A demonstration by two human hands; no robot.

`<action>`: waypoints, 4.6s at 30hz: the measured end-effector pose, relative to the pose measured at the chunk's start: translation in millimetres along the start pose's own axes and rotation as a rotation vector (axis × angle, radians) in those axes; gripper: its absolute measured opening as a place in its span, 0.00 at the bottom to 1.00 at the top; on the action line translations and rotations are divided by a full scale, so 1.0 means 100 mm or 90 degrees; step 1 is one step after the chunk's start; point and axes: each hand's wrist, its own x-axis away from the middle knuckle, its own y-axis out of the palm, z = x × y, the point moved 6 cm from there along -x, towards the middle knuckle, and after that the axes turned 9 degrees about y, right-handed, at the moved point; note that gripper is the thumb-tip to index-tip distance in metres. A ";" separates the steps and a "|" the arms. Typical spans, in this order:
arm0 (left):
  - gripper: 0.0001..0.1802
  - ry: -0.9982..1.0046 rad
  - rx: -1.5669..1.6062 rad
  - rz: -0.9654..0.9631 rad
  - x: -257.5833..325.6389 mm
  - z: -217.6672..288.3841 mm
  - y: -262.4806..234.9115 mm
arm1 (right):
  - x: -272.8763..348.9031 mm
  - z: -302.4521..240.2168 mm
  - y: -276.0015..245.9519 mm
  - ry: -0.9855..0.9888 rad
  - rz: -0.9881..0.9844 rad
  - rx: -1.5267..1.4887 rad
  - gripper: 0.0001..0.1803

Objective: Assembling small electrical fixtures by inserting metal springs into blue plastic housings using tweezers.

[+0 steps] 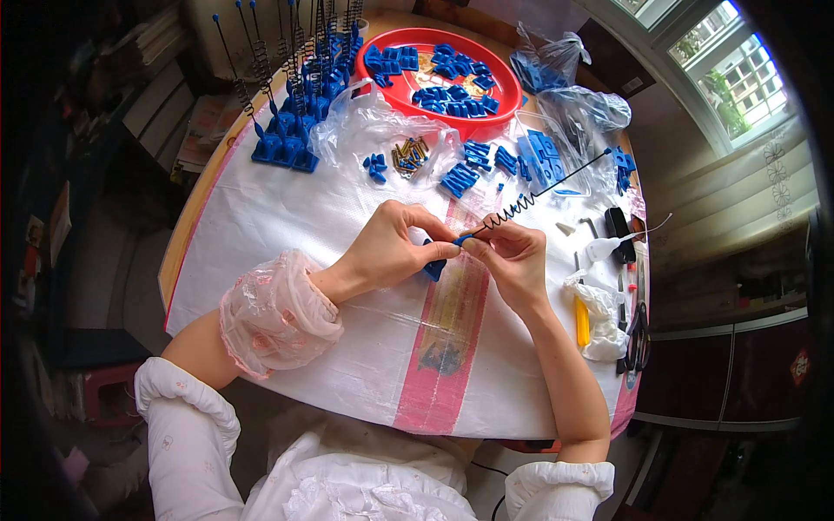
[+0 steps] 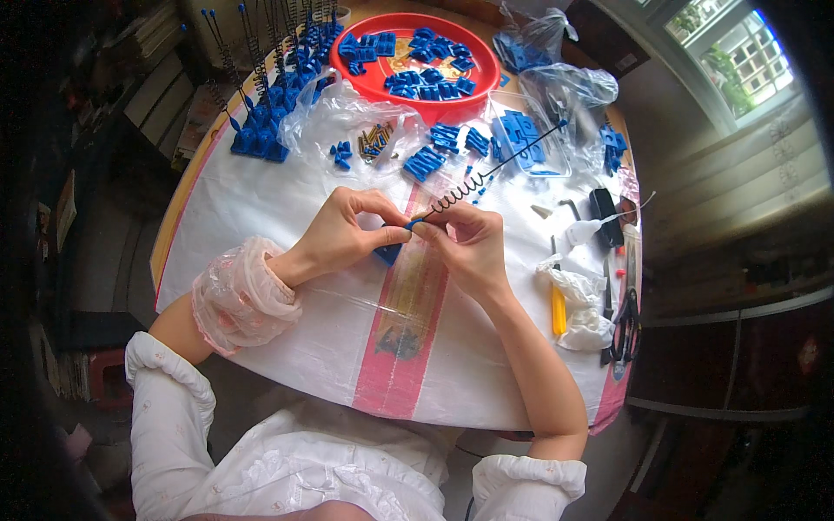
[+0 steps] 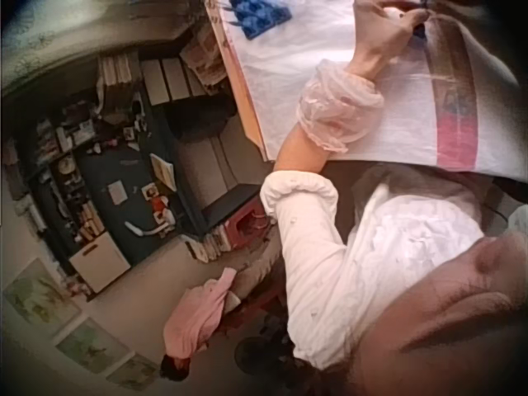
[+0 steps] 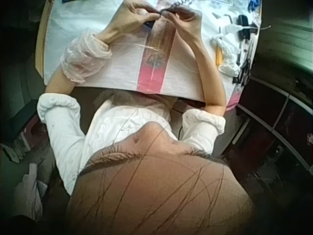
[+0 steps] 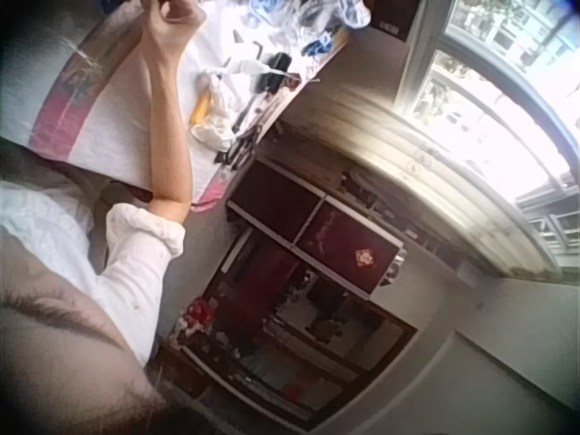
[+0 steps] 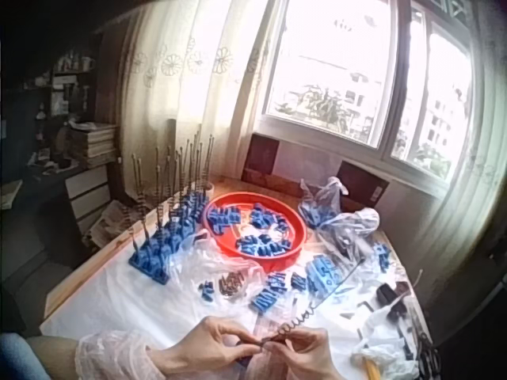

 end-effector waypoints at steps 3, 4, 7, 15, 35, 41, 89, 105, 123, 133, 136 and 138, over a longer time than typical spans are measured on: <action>0.09 -0.005 0.001 0.002 0.00 0.00 0.00 | 0.00 0.00 0.00 0.001 -0.003 -0.003 0.05; 0.09 -0.009 0.002 0.002 0.00 0.00 0.00 | 0.00 0.00 0.00 0.002 -0.001 -0.003 0.05; 0.09 -0.006 0.000 0.002 0.00 0.00 0.00 | 0.00 0.01 0.00 0.005 0.002 -0.003 0.05; 0.08 -0.049 0.010 -0.018 0.01 0.00 0.00 | 0.00 0.00 0.01 0.006 0.005 0.000 0.04; 0.10 -0.024 0.008 -0.023 -0.01 -0.01 0.01 | 0.00 -0.02 0.02 0.024 0.004 -0.007 0.04; 0.10 -0.050 0.031 -0.032 0.00 -0.03 0.02 | -0.01 -0.03 0.01 0.029 0.011 -0.001 0.03; 0.14 -0.202 0.187 -0.220 -0.03 -0.17 0.03 | -0.01 -0.01 0.04 0.141 0.004 -0.039 0.07; 0.13 -0.190 0.197 -0.191 -0.04 -0.13 0.04 | -0.01 -0.02 0.03 0.140 -0.008 -0.040 0.08; 0.11 -0.082 0.095 -0.088 -0.04 -0.11 0.01 | 0.00 -0.02 0.00 0.093 -0.038 -0.058 0.09; 0.13 -0.065 0.103 -0.061 -0.07 -0.09 -0.01 | -0.01 -0.05 -0.03 0.020 -0.034 -0.061 0.10; 0.13 0.060 0.034 -0.067 -0.09 -0.09 -0.02 | -0.02 -0.07 -0.01 0.011 -0.035 -0.082 0.10; 0.13 0.038 0.035 -0.064 -0.07 -0.13 -0.02 | -0.02 -0.08 0.00 0.006 -0.040 -0.085 0.10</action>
